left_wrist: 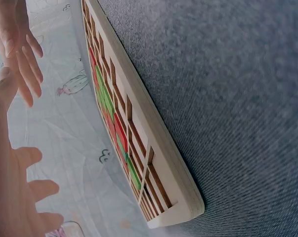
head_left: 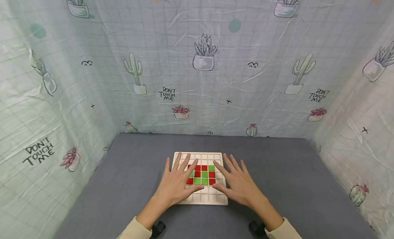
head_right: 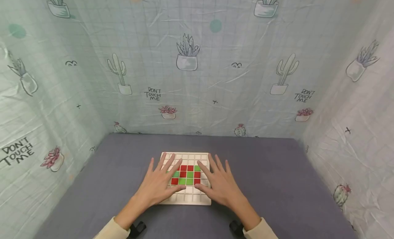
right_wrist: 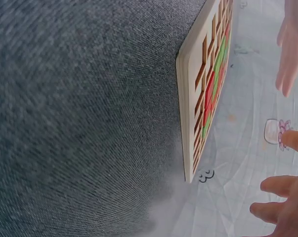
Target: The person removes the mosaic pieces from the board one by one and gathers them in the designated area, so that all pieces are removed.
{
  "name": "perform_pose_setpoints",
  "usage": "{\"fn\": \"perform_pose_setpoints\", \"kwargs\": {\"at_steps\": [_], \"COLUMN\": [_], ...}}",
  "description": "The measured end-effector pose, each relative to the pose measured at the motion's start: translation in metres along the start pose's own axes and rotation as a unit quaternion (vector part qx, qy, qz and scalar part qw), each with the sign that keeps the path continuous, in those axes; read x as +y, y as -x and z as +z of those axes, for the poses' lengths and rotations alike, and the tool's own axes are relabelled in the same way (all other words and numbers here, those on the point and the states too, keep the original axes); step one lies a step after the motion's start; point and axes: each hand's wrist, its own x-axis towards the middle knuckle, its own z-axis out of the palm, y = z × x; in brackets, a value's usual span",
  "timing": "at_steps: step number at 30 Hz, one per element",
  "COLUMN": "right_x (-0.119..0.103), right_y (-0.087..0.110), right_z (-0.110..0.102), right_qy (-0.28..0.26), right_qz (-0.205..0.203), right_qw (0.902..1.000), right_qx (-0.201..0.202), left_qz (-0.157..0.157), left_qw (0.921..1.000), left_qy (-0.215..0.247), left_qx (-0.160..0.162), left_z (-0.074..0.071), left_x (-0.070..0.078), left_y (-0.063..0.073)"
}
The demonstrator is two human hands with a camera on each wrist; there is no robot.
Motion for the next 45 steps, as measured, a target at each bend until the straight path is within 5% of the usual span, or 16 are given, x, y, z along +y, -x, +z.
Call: {"fn": "perform_pose_setpoints", "kwargs": {"at_steps": [9, 20, 30, 37, 45], "right_x": [0.001, 0.002, -0.004, -0.008, -0.012], "right_y": [-0.002, -0.006, -0.010, -0.015, -0.019], "right_z": [0.001, 0.003, 0.006, 0.008, 0.011], "right_qy": [0.007, -0.017, -0.035, -0.045, -0.068], "right_qz": [0.004, -0.009, -0.027, -0.028, -0.030], "right_qw": [1.0000, 0.9998, 0.9988, 0.9985, 0.9970], "right_qx": [-0.003, -0.007, -0.019, -0.015, -0.024], "left_qz": [-0.014, -0.065, -0.130, -0.151, -0.168], "left_qw": [0.9998, 0.9929, 0.9640, 0.9269, 0.9054], "left_qy": [-0.010, 0.099, 0.228, 0.339, 0.386], "left_qx": [0.007, 0.011, 0.041, 0.055, 0.055], "left_z": [-0.002, 0.002, 0.003, 0.011, 0.022], "left_x": [-0.007, -0.024, -0.046, -0.061, -0.071], "left_y": [0.000, 0.007, 0.018, 0.019, 0.017]}}
